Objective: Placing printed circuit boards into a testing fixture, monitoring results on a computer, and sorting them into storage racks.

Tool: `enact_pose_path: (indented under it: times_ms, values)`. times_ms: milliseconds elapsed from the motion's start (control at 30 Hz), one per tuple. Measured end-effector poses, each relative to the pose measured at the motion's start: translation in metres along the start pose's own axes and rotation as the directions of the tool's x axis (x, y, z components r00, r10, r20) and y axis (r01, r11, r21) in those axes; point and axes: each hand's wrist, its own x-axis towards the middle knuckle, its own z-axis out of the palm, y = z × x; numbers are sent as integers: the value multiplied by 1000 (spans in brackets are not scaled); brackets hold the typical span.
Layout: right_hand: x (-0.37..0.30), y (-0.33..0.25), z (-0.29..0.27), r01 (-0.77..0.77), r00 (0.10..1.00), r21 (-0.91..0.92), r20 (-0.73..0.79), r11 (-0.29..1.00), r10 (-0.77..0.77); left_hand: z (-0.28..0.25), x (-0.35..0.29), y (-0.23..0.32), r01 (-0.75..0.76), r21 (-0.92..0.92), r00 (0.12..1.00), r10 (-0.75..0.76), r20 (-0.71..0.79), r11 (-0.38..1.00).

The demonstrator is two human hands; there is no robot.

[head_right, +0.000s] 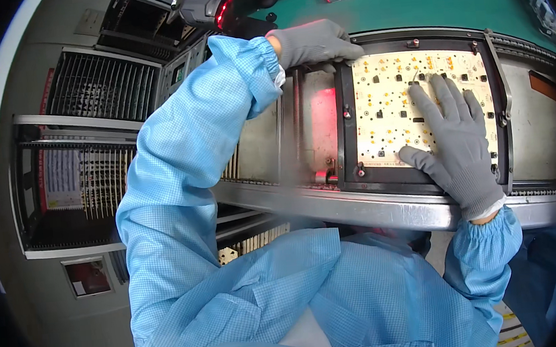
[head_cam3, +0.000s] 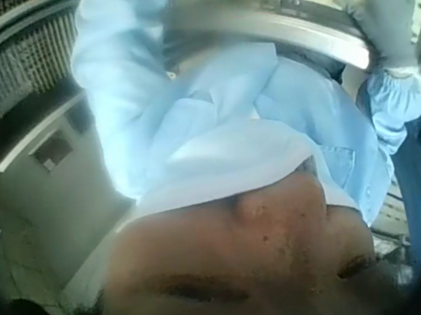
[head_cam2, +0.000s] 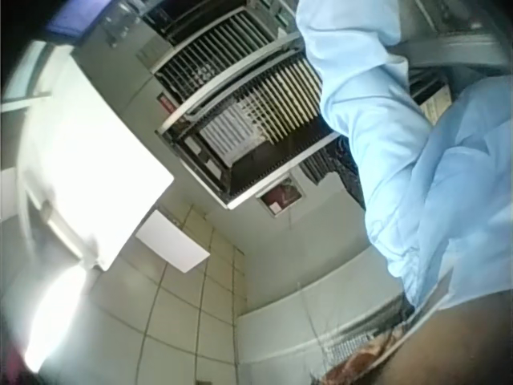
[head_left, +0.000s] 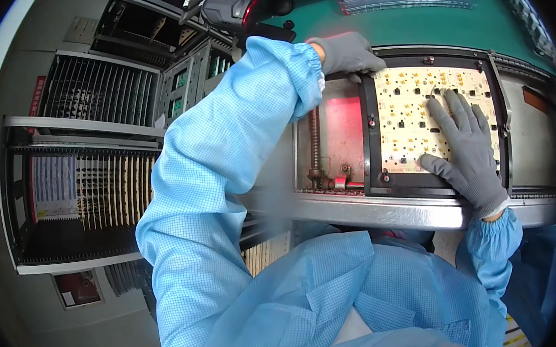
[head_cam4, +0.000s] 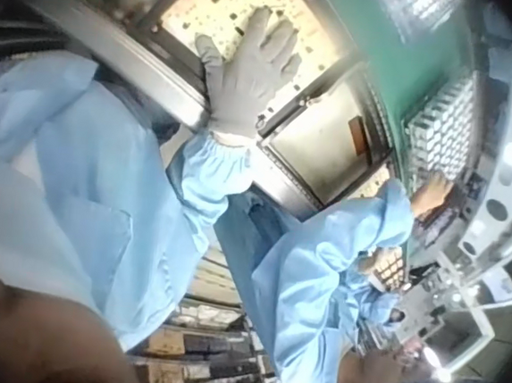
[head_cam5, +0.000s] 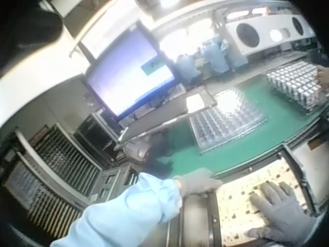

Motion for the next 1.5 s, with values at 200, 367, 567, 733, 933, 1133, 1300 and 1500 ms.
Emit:
enact_pose_path:
  times_ms: [200,367,567,733,933,1133,1300,1500]
  values:
    - [3,-17,-14,-21,998,81,-63,996,26,-28,-24,3,-287,-550,942,126,-312,784]
    - [7,-52,-21,92,939,561,-324,823,116,-37,-55,-5,-285,-594,919,38,-393,753]
    - [14,-125,-6,230,965,852,-261,469,-1,-47,-92,-1,-335,-637,869,-33,-493,694]
    - [9,-145,-1,294,945,739,-319,606,-69,-59,-120,11,-398,-646,821,-61,-567,652]
    - [1,-153,4,195,981,728,-129,657,-148,-72,-147,25,-472,-659,774,-84,-628,586]
    - [4,-155,6,247,960,750,-106,614,-258,-83,-166,35,-527,-680,742,-114,-661,509]
    - [2,-152,13,253,940,847,-101,468,-326,-92,-179,43,-562,-703,730,-140,-669,435]
    - [11,-153,14,297,910,868,-131,399,-393,-107,-186,49,-582,-735,727,-182,-662,347]
